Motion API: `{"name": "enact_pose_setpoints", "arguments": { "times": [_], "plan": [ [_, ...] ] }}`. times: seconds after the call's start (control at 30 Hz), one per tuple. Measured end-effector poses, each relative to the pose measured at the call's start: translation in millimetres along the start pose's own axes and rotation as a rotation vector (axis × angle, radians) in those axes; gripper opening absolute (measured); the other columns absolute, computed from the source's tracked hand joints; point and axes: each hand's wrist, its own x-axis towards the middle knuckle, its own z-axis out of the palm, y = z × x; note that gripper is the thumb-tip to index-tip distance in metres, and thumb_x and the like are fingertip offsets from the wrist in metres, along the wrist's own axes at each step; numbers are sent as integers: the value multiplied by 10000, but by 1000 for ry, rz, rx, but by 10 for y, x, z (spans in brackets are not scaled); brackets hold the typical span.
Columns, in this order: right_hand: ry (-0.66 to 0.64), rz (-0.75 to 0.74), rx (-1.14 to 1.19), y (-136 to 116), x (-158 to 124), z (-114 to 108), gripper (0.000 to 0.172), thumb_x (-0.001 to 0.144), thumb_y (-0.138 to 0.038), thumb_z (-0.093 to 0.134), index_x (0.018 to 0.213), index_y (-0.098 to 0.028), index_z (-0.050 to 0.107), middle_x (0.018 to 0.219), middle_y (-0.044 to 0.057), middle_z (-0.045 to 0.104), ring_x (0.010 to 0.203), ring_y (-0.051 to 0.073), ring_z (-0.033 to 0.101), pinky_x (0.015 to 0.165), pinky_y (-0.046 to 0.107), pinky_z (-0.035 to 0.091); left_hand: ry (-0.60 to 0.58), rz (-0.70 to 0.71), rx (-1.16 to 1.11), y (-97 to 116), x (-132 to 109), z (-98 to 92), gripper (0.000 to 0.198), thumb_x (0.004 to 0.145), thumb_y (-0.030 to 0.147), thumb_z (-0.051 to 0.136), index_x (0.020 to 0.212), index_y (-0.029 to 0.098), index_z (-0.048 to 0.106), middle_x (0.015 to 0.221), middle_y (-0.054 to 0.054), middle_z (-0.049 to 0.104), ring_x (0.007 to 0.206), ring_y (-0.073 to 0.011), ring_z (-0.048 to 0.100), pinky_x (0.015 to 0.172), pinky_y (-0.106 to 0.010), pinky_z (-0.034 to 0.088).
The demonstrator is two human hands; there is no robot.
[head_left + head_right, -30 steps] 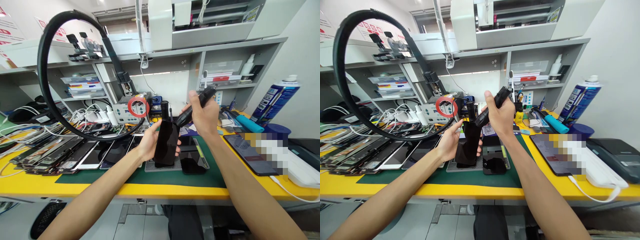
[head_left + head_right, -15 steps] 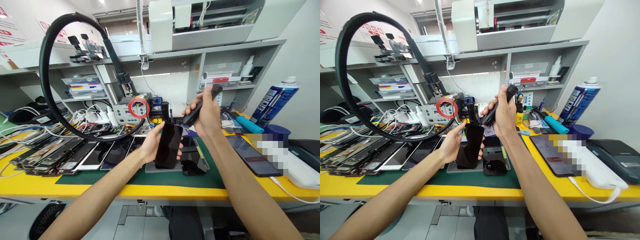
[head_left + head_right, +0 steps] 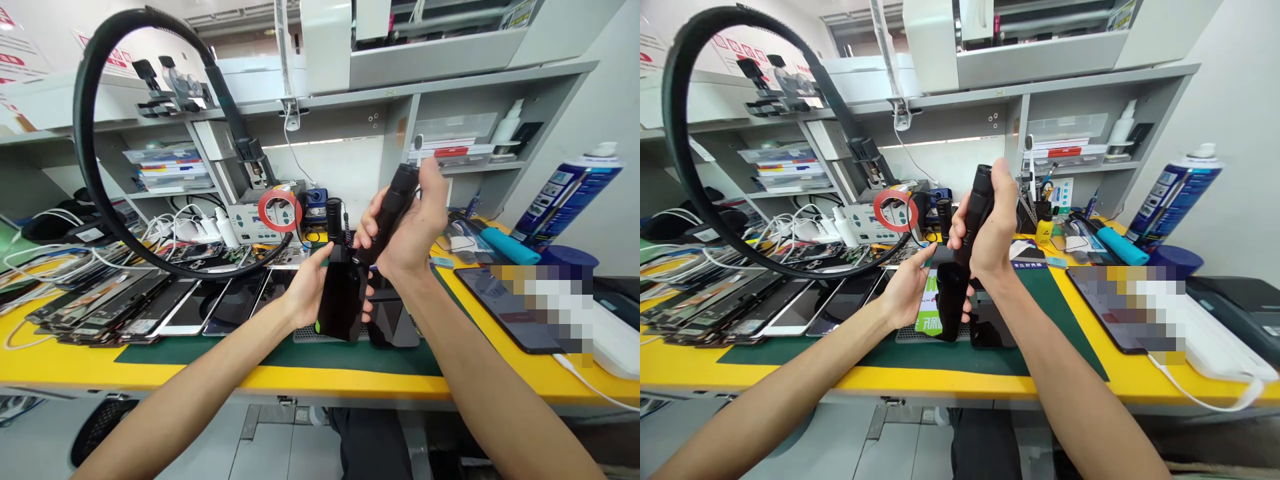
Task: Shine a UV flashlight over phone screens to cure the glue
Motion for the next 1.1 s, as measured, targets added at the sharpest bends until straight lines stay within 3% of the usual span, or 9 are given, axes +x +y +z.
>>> {"name": "enact_pose_setpoints", "arguments": {
  "times": [0.3, 0.83, 1.1],
  "plan": [
    [61, 82, 42, 45, 114, -157, 598, 851, -757, 280, 555, -257, 422, 430, -45, 358, 341, 120, 397, 390, 289, 399, 29, -47, 9, -49, -42, 95, 745, 927, 677, 317, 1135, 55, 671, 967, -203, 723, 891, -351, 711, 872, -501, 532],
    [107, 129, 124, 140, 204, -247, 671, 826, -846, 337, 571, -233, 432, 436, -52, 355, 315, 100, 361, 340, 265, 364, 24, -43, 15, -72, -50, 134, 772, 926, 682, 262, 1119, 53, 666, 959, -190, 690, 861, -337, 691, 850, -500, 523],
    [170, 233, 238, 104, 212, -249, 671, 906, -747, 242, 561, -214, 456, 418, -40, 361, 315, 112, 352, 336, 272, 358, 42, -25, 36, -74, -67, 170, 794, 921, 705, 244, 1096, 52, 661, 937, -175, 667, 833, -321, 676, 838, -489, 516]
  ]
}}
